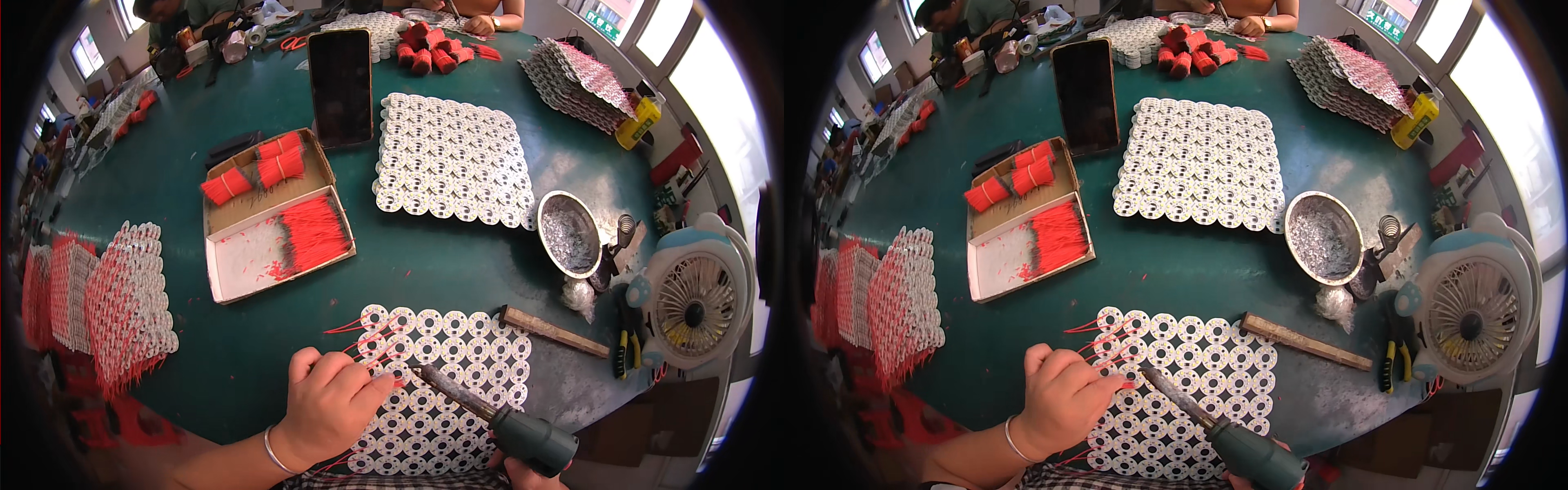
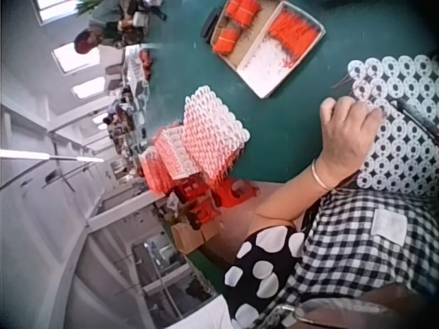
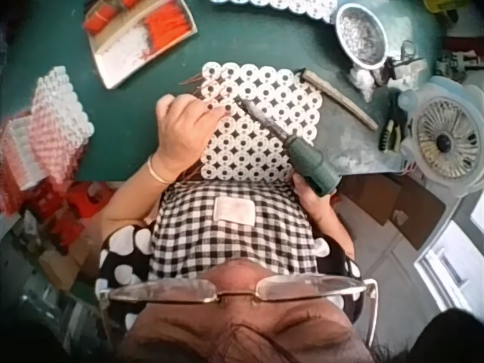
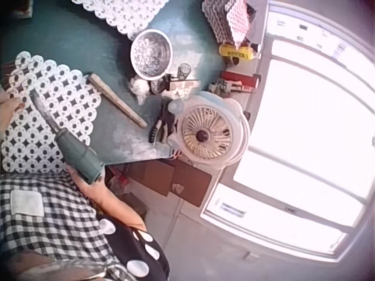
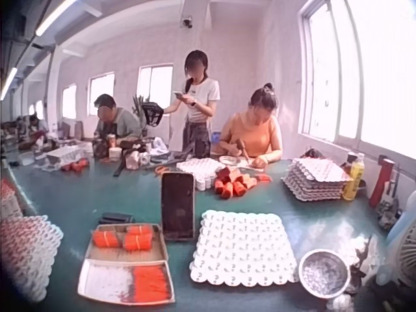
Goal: The person positions an LED circuit board panel on the workbench, takes wires from a container, and solders the wires to the circular boards on the panel using a soldering iron tool.
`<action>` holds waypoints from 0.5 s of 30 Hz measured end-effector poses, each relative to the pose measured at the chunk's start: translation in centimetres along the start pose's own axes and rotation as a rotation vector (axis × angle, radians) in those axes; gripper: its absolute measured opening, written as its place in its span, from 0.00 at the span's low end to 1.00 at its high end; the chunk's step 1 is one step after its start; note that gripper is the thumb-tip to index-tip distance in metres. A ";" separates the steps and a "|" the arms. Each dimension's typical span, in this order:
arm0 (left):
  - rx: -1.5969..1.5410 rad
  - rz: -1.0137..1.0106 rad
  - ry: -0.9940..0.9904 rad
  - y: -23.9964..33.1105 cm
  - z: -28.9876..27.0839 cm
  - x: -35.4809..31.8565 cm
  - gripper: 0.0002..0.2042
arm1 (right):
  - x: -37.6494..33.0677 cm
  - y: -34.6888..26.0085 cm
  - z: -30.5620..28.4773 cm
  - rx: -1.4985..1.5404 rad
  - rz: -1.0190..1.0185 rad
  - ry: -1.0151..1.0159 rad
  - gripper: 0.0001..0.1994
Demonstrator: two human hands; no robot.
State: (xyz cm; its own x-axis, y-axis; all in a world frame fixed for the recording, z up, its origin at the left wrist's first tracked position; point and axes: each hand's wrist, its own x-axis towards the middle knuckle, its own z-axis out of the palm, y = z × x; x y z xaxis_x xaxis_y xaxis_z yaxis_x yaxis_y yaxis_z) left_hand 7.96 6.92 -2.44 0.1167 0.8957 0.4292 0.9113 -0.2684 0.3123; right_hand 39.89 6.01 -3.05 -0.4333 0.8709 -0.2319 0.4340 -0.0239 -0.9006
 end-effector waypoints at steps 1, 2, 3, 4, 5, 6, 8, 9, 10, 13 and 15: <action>-0.002 -0.003 0.000 0.0 0.0 -0.1 0.12 | -0.1 0.5 0.0 -0.257 -0.154 -0.061 0.24; 0.023 -0.002 -0.010 0.1 0.2 -0.2 0.09 | -0.1 0.7 0.0 -0.513 -0.306 -0.123 0.30; 0.048 -0.001 -0.021 0.1 0.3 -0.3 0.07 | -0.2 0.7 0.1 -0.516 -0.303 -0.125 0.30; 0.043 -0.002 -0.021 0.1 0.5 -0.2 0.07 | -0.4 0.6 0.3 -0.511 -0.242 -0.110 0.28; 0.042 -0.007 -0.011 0.1 0.5 -0.2 0.07 | -0.4 0.2 0.6 -0.506 -0.185 -0.096 0.27; 0.040 -0.011 -0.001 0.0 0.6 -0.2 0.07 | -0.3 -0.3 0.8 -0.507 -0.185 -0.097 0.27; 0.023 -0.017 -0.015 -0.2 0.5 -0.3 0.07 | 0.6 -1.9 1.0 -0.377 -0.184 -0.040 0.22; 0.007 -0.022 -0.030 -0.1 0.4 -0.4 0.07 | 1.1 -2.8 1.0 -0.311 -0.185 -0.012 0.20; 0.010 -0.026 -0.030 -0.1 0.3 -0.5 0.07 | 1.6 -3.6 1.0 -0.244 -0.186 0.014 0.18; -0.034 -0.023 0.024 -0.1 0.8 -0.5 0.10 | 1.6 -3.7 0.9 -0.163 -0.161 0.042 0.17; -0.044 -0.027 0.010 -0.1 0.9 -0.4 0.10 | 1.5 -3.6 0.9 -0.138 -0.146 0.037 0.18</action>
State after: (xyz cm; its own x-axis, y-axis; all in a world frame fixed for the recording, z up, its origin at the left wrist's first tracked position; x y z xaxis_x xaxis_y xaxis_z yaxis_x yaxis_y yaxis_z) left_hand 8.17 6.95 -3.39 0.0880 0.8994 0.4281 0.8959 -0.2594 0.3607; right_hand 36.94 6.95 -0.49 -0.4710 0.8779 -0.0864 0.4739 0.1693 -0.8642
